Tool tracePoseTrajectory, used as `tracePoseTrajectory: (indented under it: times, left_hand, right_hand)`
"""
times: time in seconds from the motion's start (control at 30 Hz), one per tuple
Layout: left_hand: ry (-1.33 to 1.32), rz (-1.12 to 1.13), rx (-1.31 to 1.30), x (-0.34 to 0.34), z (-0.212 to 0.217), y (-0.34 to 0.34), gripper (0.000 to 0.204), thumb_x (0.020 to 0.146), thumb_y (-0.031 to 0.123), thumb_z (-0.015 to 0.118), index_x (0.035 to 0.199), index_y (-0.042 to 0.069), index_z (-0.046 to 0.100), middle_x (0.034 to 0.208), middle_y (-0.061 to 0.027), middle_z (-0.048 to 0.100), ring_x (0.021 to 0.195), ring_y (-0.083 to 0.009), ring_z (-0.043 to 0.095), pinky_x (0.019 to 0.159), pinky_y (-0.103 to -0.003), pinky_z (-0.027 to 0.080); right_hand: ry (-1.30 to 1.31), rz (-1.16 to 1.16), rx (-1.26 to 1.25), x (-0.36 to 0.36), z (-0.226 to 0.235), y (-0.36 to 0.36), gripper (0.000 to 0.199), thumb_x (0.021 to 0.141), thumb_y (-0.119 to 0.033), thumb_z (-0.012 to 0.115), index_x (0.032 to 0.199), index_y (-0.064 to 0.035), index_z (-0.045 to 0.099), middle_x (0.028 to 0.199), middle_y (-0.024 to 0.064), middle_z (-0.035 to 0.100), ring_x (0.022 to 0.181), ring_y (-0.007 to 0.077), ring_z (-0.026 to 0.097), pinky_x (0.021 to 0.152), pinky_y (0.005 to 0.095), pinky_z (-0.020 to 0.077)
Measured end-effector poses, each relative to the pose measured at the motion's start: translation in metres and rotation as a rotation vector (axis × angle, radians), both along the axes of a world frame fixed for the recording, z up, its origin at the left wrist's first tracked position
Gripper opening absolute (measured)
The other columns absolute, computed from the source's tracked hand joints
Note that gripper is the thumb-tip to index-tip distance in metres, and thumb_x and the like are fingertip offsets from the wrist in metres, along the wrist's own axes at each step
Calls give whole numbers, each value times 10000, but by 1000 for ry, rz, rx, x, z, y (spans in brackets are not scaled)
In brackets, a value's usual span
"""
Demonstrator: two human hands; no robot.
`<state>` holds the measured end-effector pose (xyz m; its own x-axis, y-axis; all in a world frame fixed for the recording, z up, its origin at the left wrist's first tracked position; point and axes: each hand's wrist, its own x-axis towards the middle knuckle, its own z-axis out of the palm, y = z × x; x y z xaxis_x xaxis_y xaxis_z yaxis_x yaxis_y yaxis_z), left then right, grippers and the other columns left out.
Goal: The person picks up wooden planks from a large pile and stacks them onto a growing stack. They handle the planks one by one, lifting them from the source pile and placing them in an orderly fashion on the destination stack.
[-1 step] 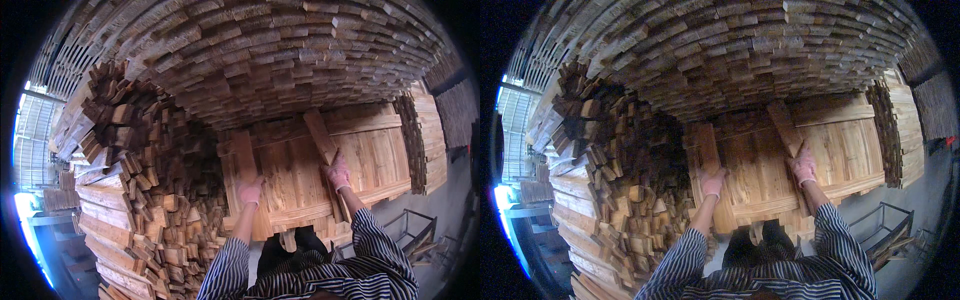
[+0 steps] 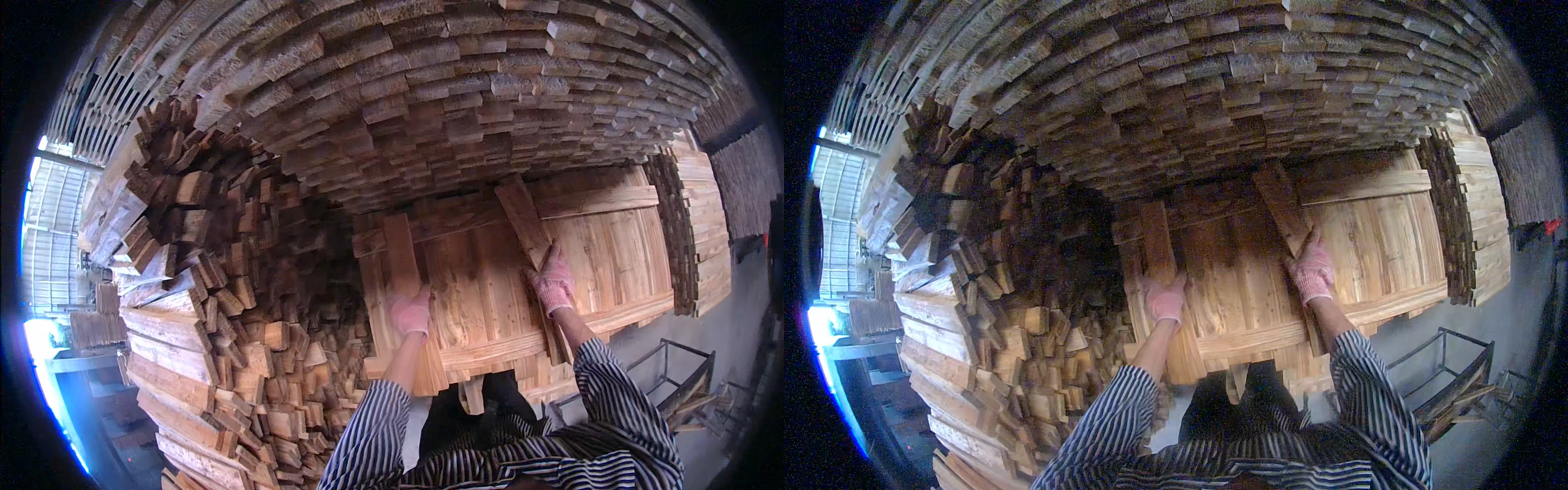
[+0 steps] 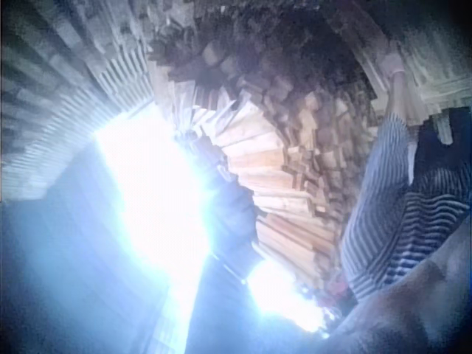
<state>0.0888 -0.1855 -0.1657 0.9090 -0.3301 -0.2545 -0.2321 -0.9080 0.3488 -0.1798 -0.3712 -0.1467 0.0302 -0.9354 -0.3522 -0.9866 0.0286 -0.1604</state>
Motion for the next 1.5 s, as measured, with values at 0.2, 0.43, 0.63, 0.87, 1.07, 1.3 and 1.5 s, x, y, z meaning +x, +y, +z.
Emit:
tracePoseTrajectory:
  times: [0.2, 0.43, 0.63, 0.87, 1.07, 1.3, 1.5]
  left_hand:
    - [171, -344, -32, 66, -59, 61, 1073, 752, 603, 783, 1444, -131, 416, 1333, -331, 602, 1236, -404, 608, 1039, -412, 480]
    - [296, -160, -246, 106, 9, 49, 986, 717, 539, 853, 1358, -115, 485, 1310, -316, 624, 1238, -413, 603, 1021, -419, 473]
    - [165, -300, -306, 120, -27, 45, 656, 965, 499, 601, 1370, -12, 540, 1282, -286, 637, 1219, -461, 576, 973, -454, 488]
    - [179, -515, -258, 175, -51, 37, 548, 919, 430, 666, 1303, 45, 598, 1205, -260, 677, 1155, -457, 612, 941, -488, 506]
    - [101, -624, 40, 210, -84, 57, 699, 904, 483, 676, 1420, 49, 492, 1308, -267, 613, 1216, -460, 574, 981, -470, 507]
    - [907, -132, -368, 167, -43, 10, 700, 958, 455, 651, 1482, 36, 452, 1414, -195, 573, 1257, -343, 577, 1033, -411, 477]
    - [861, -38, -471, 226, -91, 65, 670, 952, 413, 670, 1462, 25, 474, 1427, -162, 580, 1249, -305, 581, 1040, -388, 467]
  right_hand:
    - [-117, 70, 32, 17, 21, 1, 1162, 796, -487, 820, 1620, -97, 100, 1521, 255, 440, 1219, 415, 606, 936, 499, 553]
    - [8, 195, -93, 42, 33, 34, 1021, 804, -456, 813, 1584, -84, 267, 1494, 245, 458, 1289, 398, 537, 1021, 443, 508]
    - [-165, 306, -262, 171, -65, 128, 1024, 906, -650, 578, 1600, 1, 201, 1587, 310, 312, 1394, 464, 428, 1141, 499, 399]
    - [-428, 312, 302, 231, -20, 123, 955, 945, -594, 538, 1611, -11, 179, 1605, 283, 308, 1411, 474, 400, 1155, 526, 364]
    - [102, 340, -637, 71, -30, 56, 823, 884, -516, 671, 1561, -159, 370, 1448, 276, 495, 1212, 482, 539, 1034, 528, 446]
    - [252, 146, -237, 8, -10, 42, 805, 853, -449, 732, 1554, -244, 395, 1418, 210, 532, 1220, 350, 563, 938, 504, 494]
    - [-115, 383, 180, 216, -37, 124, 770, 974, -570, 502, 1564, -92, 376, 1510, 293, 433, 1393, 432, 423, 1158, 514, 344]
